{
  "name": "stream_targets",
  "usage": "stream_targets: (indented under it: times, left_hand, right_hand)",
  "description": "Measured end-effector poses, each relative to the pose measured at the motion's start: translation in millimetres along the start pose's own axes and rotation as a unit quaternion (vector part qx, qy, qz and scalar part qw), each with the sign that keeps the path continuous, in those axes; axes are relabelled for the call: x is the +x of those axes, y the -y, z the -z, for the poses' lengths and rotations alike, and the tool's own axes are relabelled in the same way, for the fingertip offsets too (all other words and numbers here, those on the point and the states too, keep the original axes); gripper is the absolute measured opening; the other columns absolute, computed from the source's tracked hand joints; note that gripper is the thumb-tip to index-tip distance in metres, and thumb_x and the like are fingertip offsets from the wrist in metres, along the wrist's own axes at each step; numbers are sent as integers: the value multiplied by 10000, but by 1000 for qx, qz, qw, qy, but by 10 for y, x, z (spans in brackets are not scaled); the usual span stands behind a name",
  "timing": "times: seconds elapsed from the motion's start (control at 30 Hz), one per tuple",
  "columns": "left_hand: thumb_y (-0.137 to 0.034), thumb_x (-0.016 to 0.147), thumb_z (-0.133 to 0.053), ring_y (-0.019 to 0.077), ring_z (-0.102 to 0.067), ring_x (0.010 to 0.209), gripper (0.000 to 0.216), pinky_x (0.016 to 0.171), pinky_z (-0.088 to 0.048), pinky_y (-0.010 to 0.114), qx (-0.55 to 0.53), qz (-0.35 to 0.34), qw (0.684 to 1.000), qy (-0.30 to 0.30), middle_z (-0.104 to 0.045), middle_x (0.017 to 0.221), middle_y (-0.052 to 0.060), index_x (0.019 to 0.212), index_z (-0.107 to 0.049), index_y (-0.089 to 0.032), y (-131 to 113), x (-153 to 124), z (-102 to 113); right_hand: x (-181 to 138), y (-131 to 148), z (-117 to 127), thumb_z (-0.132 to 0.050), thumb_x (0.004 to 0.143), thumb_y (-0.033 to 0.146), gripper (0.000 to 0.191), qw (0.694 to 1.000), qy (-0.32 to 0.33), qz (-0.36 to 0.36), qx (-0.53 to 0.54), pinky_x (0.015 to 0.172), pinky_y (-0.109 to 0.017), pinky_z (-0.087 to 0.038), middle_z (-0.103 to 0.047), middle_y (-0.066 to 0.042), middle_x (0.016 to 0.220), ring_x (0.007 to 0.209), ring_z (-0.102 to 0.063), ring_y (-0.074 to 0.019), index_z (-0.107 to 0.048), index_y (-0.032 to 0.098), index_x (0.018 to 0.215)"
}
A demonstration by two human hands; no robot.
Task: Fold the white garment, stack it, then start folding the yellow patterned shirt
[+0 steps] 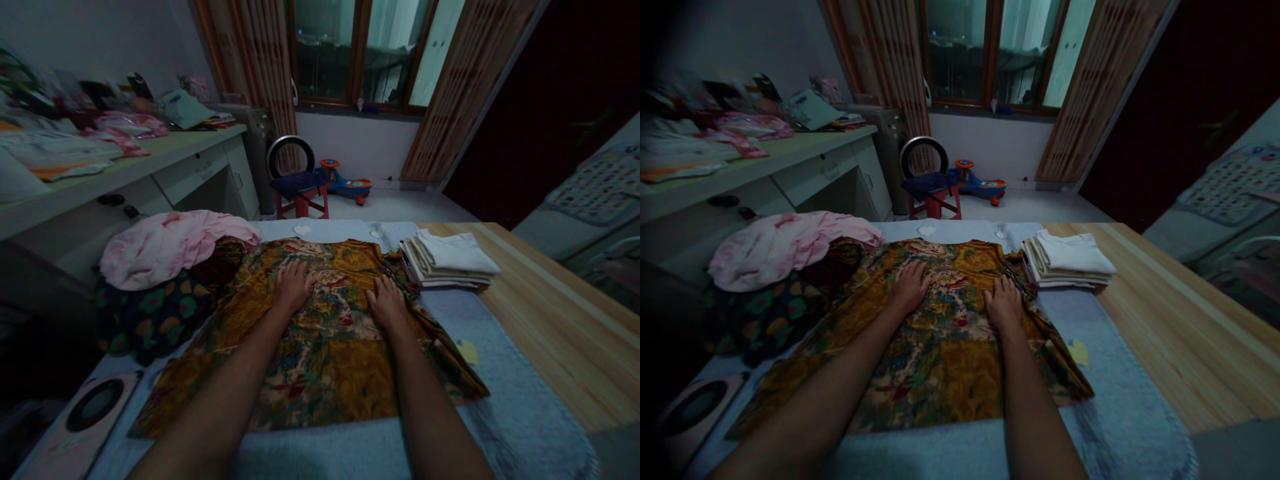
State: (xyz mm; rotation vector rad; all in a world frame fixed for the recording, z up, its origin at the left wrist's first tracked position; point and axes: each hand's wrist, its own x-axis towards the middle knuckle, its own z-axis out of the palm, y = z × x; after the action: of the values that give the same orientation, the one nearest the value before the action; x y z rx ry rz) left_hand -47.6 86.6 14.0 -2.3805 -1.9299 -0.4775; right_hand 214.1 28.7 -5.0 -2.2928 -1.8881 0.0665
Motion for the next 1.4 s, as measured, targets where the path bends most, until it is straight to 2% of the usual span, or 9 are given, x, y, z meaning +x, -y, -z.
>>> stream_targets:
  times: [0.1, 0.2, 0.27, 0.47, 0.77, 0.97, 1.07, 1.2, 1.4]
  left_hand:
    - [-328, 984, -402, 275, -465, 1273, 335, 1079, -340, 424, 7, -30, 999, -32, -541, 1363, 125, 1243, -574, -205, -110, -173, 172]
    - [-234, 970, -409, 256, -551, 1083, 243, 940, -422, 395, 10, -131, 991, 34, -622, 1150, 103, 1101, -612, -207, -238, -462, 317]
    - [-195, 937, -457, 257, -560, 1010, 194, 877, -444, 387, 17, -154, 985, 71, -634, 1061, 91, 1047, -617, -204, -281, -653, 357]
    - [-234, 928, -520, 266, -500, 1163, 307, 1002, -422, 419, -24, -164, 985, 53, -598, 1251, 85, 1231, -566, -208, -203, -960, 279]
    - [-314, 959, -511, 296, -428, 1323, 387, 1104, -367, 482, -60, -174, 982, 41, -547, 1393, 86, 1330, -534, -205, -64, -1052, 152]
    - [-266, 991, -418, 258, -534, 1187, 312, 1005, -436, 422, -46, -106, 993, 3, -614, 1275, 96, 1237, -596, -194, 88, -961, 204]
    - [-202, 961, -441, 263, -546, 1130, 304, 954, -447, 407, -8, -56, 998, 2, -630, 1230, 96, 1213, -610, -180, 167, -904, 256]
    - [-237, 950, -473, 277, -544, 1089, 325, 897, -453, 405, 30, -20, 999, 16, -636, 1189, 96, 1246, -598, -188, 226, -880, 282]
    - [-307, 940, -519, 292, -519, 1134, 345, 922, -448, 418, 36, -13, 999, 25, -608, 1244, 106, 1260, -588, -197, 235, -896, 281]
  right_hand:
    - [10, -16, -31, -438, 973, 370, 514, 1000, -26, 4, 14, 1134, -399, -244, -415, -153, 1525, 1414, -332, -279, -483, 106, 1412]
    - [-3, 9, -9, -484, 942, 287, 421, 996, -71, 19, 41, 1115, -397, -272, -492, -169, 1450, 1357, -392, -280, -574, 100, 1308]
    - [-35, 74, 29, -497, 921, 234, 358, 991, -103, 52, 68, 1094, -386, -299, -544, -150, 1385, 1299, -434, -268, -622, 127, 1239]
    - [-187, 379, 105, -497, 921, 238, 265, 980, -64, 159, 104, 960, -346, -382, -622, -86, 1152, 1082, -515, -232, -676, 221, 1116]
    - [-136, 271, 82, -496, 941, 358, 372, 998, -41, 35, 29, 1006, -385, -330, -553, -134, 1322, 1212, -470, -280, -612, 192, 1253]
    - [-175, 328, 95, -534, 915, 326, 388, 995, -99, 6, 5, 1055, -452, -270, -515, -184, 1375, 1262, -421, -321, -604, 133, 1244]
    - [-208, 424, 154, -525, 906, 255, 301, 991, -96, 82, 45, 998, -390, -327, -554, -134, 1302, 1186, -460, -274, -636, 183, 1177]
    - [-247, 525, 176, -507, 933, 279, 196, 980, -33, 182, 72, 889, -326, -361, -607, -86, 1104, 1051, -501, -230, -673, 220, 1019]
    - [-251, 479, 138, -517, 911, 229, 231, 993, -38, 107, 30, 889, -347, -330, -599, -81, 1112, 1045, -496, -236, -656, 233, 1095]
